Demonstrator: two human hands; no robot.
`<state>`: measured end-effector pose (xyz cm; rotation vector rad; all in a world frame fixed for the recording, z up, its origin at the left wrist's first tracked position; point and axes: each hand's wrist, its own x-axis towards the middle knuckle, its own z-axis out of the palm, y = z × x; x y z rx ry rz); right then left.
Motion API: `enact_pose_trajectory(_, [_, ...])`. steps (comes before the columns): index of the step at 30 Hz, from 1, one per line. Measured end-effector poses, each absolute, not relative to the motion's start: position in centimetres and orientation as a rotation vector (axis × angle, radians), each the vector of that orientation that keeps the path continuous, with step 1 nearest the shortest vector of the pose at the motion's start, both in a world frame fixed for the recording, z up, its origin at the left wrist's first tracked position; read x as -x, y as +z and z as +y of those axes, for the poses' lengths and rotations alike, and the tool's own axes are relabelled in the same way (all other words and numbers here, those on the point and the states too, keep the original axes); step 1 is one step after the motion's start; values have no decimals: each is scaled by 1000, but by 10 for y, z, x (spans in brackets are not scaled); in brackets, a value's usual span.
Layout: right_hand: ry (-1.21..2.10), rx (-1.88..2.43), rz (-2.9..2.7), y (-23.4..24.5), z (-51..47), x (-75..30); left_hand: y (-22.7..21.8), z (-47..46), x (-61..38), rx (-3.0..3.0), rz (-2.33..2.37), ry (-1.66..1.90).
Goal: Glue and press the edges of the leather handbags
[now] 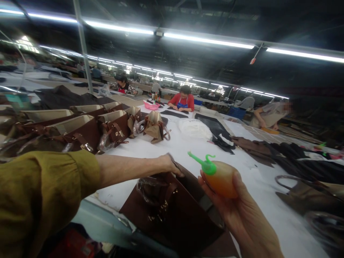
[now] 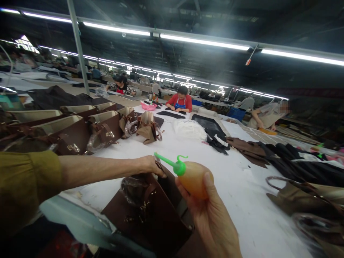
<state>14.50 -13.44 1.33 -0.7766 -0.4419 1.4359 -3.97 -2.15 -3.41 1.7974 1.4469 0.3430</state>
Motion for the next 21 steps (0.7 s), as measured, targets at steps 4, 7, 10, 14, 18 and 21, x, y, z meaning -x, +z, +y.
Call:
enact_pose_trajectory(4, [1431,776,-470,13,-134,-149,-34,-19,35,-1864,1567,366])
enact_pose_trajectory(7, [1438,777,-467,12,-135,-153,-32,-22,36,-1917,1584,362])
enact_pose_trajectory(10, [1433,787,-462,10,-134,-156,-28,-24,37,-1962,1548,320])
enact_pose_trajectory(14, [1415,789,-456,9,-132,-157,-21,-23,39,-2018,1443,264])
enact_pose_trajectory(18, [1419,803,-442,9,-129,-158,-13,-21,46,-2057,1349,196])
enact_pose_trajectory(21, [1441,823,-454,11,-129,-157,-8,-17,51,-2044,1318,151])
